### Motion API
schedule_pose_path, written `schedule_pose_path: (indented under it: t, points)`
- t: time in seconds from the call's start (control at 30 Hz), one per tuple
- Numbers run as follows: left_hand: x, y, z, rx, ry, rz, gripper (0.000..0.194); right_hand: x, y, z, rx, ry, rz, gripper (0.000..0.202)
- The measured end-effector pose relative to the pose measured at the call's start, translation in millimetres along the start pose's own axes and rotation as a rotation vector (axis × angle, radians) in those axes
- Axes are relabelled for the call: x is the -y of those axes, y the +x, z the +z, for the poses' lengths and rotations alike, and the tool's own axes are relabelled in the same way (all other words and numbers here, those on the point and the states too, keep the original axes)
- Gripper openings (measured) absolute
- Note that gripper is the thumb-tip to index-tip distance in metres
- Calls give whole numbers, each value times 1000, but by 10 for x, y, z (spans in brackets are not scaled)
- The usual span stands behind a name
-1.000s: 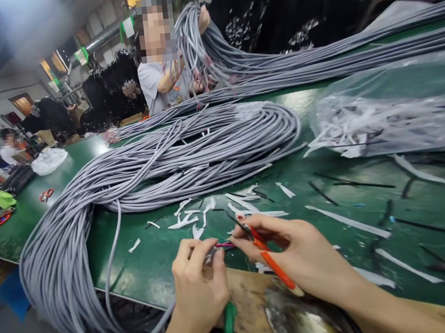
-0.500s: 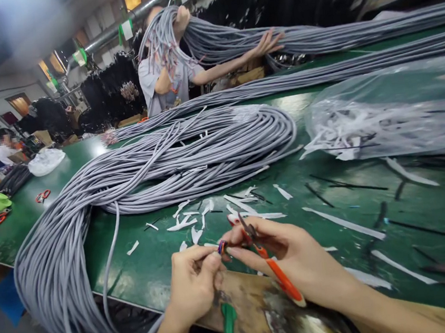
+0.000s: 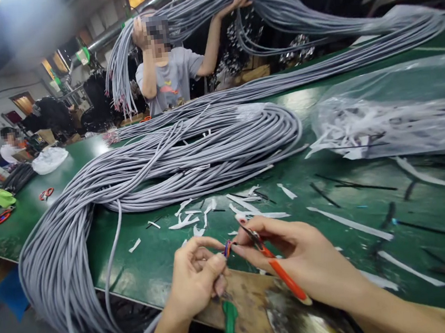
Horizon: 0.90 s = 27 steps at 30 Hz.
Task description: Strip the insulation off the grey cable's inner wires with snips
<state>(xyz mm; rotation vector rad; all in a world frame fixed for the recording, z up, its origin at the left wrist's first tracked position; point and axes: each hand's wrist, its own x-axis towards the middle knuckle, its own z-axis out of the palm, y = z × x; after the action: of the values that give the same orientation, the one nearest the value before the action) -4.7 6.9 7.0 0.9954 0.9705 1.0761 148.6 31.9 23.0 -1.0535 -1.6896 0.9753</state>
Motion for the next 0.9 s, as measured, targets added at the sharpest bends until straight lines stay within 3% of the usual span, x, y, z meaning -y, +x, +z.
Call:
schedule_pose_path:
  t: [0.33, 0.5, 0.63, 0.77, 0.9]
  points:
    - [42, -17, -16, 26, 43, 78, 56, 3, -5, 0, 7, 59, 54, 32]
    - [55, -49, 22, -132, 242, 124, 37, 5, -2, -14, 20, 22, 23, 18]
    - [97, -66, 53, -291, 558, 330, 11, -12, 2, -13, 1, -21, -6, 10]
    - [140, -74, 50, -326, 721, 513, 16, -45, -9, 1, 7, -44, -30, 16]
    - [138, -72, 35, -294, 710, 494, 19, -42, -30, 9, 27, -61, -115, 23]
